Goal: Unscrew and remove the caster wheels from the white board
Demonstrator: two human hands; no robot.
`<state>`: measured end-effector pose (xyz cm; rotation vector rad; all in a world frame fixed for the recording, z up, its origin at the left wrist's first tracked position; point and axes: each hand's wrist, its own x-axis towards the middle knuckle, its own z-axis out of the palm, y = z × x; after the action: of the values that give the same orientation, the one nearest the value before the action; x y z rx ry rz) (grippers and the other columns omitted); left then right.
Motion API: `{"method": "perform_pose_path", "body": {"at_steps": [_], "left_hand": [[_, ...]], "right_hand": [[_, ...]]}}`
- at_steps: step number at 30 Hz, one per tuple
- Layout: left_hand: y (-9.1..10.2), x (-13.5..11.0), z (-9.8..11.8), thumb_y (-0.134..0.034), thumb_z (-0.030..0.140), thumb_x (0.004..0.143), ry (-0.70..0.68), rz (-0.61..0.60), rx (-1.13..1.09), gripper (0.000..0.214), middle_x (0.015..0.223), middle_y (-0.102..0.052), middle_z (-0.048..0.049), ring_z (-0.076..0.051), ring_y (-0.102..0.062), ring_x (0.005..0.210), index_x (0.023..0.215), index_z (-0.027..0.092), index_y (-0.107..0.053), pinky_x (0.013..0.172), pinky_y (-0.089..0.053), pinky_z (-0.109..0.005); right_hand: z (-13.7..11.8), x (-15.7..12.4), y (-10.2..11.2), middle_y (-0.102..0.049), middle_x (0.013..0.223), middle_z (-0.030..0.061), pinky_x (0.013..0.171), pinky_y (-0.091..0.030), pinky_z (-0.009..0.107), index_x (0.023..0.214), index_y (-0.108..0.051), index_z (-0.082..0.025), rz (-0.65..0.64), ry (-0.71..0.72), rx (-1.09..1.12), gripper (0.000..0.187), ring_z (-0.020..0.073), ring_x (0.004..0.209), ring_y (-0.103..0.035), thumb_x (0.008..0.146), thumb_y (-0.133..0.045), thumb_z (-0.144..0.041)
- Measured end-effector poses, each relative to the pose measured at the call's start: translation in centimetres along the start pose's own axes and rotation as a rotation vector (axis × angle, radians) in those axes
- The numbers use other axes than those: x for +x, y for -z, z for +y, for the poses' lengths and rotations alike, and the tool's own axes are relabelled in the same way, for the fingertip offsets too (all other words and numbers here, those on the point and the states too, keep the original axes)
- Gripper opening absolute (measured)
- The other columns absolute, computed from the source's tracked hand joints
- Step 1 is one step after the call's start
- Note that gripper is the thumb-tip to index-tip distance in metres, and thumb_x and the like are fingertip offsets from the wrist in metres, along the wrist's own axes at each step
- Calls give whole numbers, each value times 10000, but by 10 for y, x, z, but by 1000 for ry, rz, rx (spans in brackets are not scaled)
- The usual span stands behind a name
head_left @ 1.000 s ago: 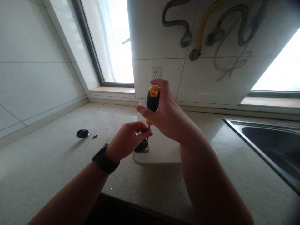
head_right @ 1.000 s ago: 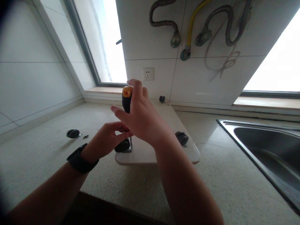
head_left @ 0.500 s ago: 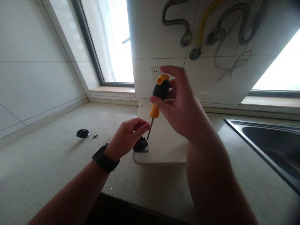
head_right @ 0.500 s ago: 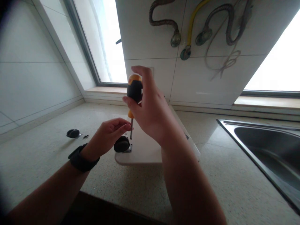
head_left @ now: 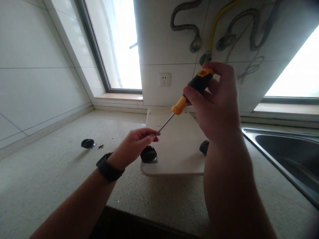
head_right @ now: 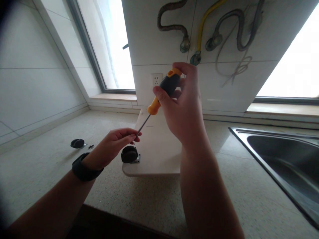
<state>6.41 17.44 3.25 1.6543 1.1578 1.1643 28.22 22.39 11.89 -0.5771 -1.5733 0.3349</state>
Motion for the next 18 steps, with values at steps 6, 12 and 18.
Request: {"method": "perform_pose_path", "body": {"at_steps": [6,12,18], "left_hand": [[3,-3,1,-636,277,955,-45,8,18,248,979,-776,-66,-161,-717,905,1146,167,-750,822,-572,-300],[14,-10,3,-666,300,934,-64,61,1,279,946,-777,-71,-161,-720,866,1160,153,-737,789,-584,-302],[85,-33,-64,-663,461,924,-13,284,189,457,1079,-773,-114,-204,-739,918,1263,156,-686,736,-598,-310]], "right_hand": [[-6,-4,2,-591,1032,36,722,-592,355,1251,-444,-279,34,46,48,481,167,809,-653,871,-732,-335],[-4,-5,-1,-581,960,-17,696,-597,318,1188,-489,-281,173,86,222,499,138,788,-636,800,-791,-195],[24,-29,2,-643,1045,-2,731,-629,382,1202,-487,-300,290,-87,290,572,175,853,-682,763,-854,-312]]}}
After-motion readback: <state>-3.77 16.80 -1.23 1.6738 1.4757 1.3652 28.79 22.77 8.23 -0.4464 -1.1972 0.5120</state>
